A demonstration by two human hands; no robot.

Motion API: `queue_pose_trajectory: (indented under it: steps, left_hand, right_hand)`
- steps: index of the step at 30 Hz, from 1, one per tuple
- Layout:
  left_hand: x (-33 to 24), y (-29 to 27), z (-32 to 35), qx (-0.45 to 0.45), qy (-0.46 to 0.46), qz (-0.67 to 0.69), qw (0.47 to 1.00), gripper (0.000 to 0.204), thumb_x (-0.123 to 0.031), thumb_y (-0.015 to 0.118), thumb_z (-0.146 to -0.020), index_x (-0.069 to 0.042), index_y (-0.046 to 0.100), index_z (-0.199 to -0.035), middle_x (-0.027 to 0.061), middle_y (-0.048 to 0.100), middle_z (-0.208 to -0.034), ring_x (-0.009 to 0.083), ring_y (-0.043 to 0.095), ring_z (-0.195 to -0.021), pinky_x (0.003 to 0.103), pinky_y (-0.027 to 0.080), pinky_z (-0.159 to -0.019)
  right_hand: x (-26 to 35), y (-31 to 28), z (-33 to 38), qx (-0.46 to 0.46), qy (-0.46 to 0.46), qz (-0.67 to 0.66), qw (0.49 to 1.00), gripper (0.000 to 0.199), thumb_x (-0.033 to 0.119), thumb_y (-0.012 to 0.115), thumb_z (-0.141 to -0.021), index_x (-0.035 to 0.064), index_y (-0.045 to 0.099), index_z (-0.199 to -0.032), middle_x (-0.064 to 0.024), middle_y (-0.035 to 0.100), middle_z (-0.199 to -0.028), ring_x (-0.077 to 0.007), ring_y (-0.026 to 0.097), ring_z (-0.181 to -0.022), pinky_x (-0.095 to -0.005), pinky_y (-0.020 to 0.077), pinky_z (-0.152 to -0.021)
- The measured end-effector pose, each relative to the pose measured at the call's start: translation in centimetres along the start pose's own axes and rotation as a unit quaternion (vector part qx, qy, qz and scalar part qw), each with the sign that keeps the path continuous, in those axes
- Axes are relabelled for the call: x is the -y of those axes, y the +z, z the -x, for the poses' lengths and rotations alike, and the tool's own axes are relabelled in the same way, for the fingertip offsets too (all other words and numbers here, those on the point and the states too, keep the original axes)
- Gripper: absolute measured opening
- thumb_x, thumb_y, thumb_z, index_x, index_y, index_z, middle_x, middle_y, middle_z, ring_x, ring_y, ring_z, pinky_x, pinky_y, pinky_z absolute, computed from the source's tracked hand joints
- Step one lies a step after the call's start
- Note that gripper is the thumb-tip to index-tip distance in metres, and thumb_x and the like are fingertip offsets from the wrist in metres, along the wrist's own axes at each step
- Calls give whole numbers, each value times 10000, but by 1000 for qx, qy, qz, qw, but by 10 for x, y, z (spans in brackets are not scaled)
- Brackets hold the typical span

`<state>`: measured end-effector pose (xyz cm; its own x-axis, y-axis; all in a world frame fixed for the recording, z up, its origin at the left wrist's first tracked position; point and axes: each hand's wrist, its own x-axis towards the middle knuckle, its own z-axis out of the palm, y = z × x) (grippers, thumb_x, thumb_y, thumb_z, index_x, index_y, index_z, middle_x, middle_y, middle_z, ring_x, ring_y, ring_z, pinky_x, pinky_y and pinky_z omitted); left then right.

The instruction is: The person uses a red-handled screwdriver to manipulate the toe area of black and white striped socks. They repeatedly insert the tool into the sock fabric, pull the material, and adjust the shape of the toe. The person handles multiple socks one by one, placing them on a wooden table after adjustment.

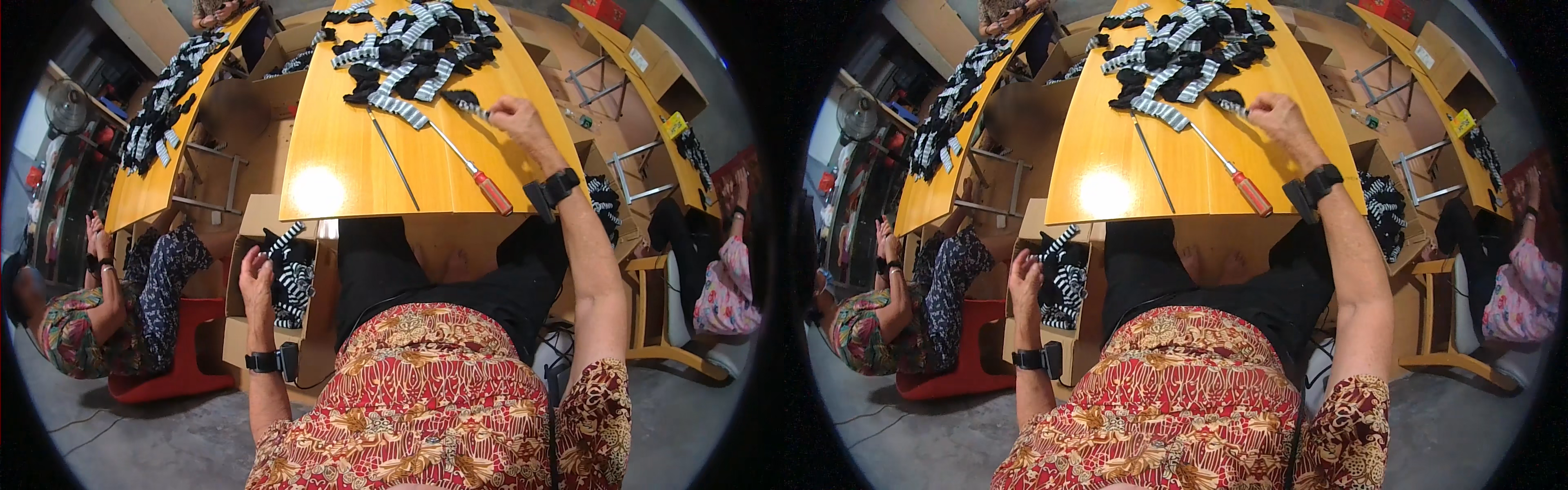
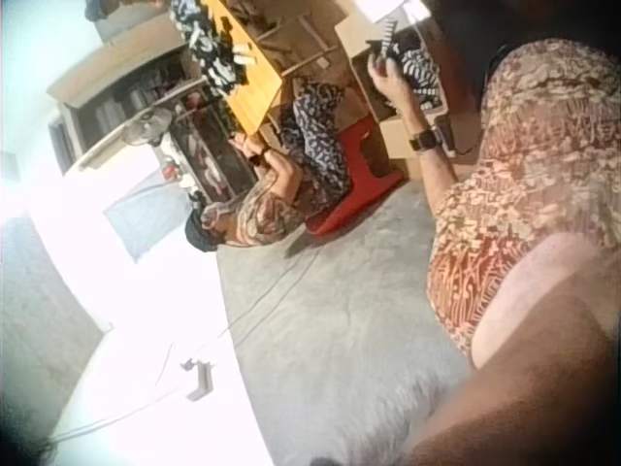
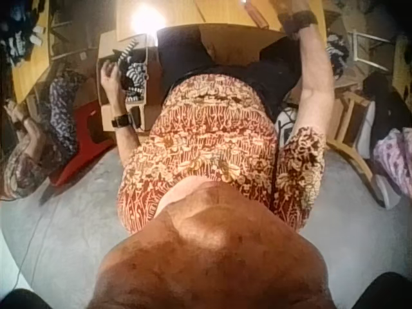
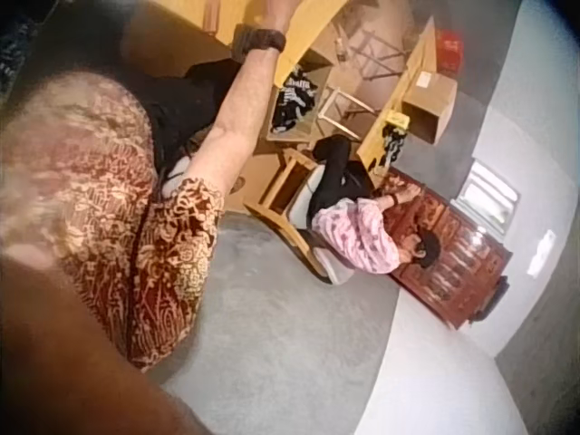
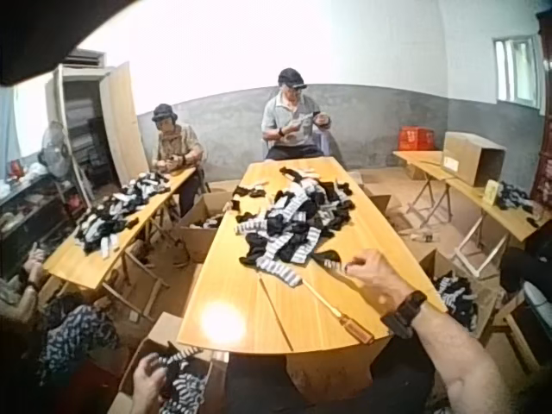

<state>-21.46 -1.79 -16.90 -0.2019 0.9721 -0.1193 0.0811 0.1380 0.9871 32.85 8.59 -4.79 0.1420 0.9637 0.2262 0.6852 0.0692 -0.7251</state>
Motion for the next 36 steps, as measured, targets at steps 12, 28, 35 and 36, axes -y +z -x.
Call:
queue_pose_trajectory:
  steps: [12,28,35,36]
  left_hand:
    - [-182,158,53,259,225,77,936,296,-54,566,-936,14,561,-1224,113,633,-1154,171,593,-1082,286,443,-970]
    - [-165,216,42,154,349,-46,923,98,-50,683,-865,3,644,-937,3,634,-755,64,588,-693,220,473,-615]
    - [-159,218,48,66,589,-214,776,176,18,673,-772,-48,661,-935,105,660,-827,258,642,-732,330,502,-659]
    - [-157,217,49,66,603,-220,764,195,17,668,-765,-53,661,-946,102,660,-840,277,629,-736,359,495,-672]
  right_hand:
    - [140,-63,67,150,-108,-202,962,141,174,636,-871,51,682,-922,16,631,-779,-23,556,-678,-176,430,-577]
    - [147,2,131,49,10,-301,952,206,155,587,-904,-10,614,-1026,-33,631,-805,-83,600,-731,-204,496,-654]
    - [138,17,127,151,103,-433,883,189,242,583,-920,63,627,-959,-9,643,-783,-56,585,-677,-164,424,-524]
    - [134,20,127,146,105,-426,886,190,235,577,-922,57,629,-960,-7,644,-781,-54,585,-674,-167,426,-525]
